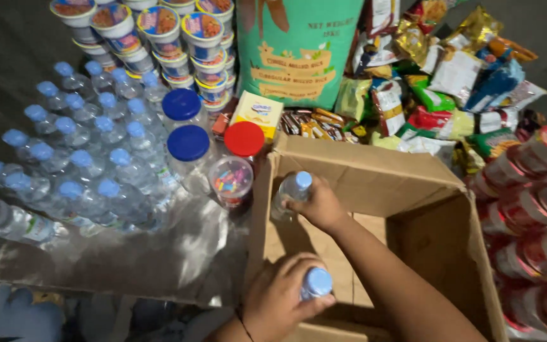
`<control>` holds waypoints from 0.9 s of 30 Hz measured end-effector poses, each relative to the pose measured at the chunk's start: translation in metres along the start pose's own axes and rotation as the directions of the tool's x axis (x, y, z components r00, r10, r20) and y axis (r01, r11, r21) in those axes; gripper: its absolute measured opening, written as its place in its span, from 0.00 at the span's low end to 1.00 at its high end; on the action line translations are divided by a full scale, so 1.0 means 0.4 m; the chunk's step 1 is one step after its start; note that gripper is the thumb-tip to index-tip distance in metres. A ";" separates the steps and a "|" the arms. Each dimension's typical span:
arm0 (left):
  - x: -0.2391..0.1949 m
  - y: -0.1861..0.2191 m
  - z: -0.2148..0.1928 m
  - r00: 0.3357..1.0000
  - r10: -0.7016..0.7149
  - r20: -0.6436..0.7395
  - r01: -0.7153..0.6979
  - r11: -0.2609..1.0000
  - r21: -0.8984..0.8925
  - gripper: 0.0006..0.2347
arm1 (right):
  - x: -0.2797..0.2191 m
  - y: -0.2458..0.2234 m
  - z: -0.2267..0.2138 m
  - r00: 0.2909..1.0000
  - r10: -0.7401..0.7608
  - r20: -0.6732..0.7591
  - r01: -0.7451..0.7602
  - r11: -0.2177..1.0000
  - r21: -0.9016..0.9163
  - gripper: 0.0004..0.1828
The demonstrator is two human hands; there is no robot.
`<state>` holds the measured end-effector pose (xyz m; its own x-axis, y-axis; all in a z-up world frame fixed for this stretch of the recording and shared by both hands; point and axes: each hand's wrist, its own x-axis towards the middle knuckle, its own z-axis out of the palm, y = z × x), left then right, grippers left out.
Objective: The person picks up bottles of water from a group on a table and places them into a cardboard box on the floor.
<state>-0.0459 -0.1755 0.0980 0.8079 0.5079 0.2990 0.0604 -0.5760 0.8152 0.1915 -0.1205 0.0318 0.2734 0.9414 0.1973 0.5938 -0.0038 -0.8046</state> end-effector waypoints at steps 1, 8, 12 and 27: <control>0.003 -0.007 0.001 1.000 -0.010 0.015 0.009 1.000 0.014 0.21 | 0.015 0.002 0.016 0.999 0.031 -0.008 -0.031 0.999 -0.040 0.33; 0.000 -0.034 0.028 0.999 0.035 0.019 -0.037 0.996 0.084 0.22 | 0.047 0.025 0.076 1.000 0.015 -0.004 -0.015 0.989 -0.147 0.41; -0.004 -0.045 0.036 0.996 0.087 -0.002 -0.086 0.994 0.071 0.23 | 0.042 0.017 0.079 1.000 0.003 -0.024 -0.007 0.986 -0.169 0.46; 0.004 0.009 -0.001 1.000 0.013 -0.026 -0.010 0.993 0.120 0.21 | -0.051 0.012 -0.005 0.984 0.170 0.043 -0.174 0.916 0.362 0.58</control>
<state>-0.0448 -0.1764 0.1016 0.7930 0.5168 0.3227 0.1222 -0.6538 0.7467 0.1901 -0.1405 0.0249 0.3376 0.9407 0.0330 0.2216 -0.0454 -0.9741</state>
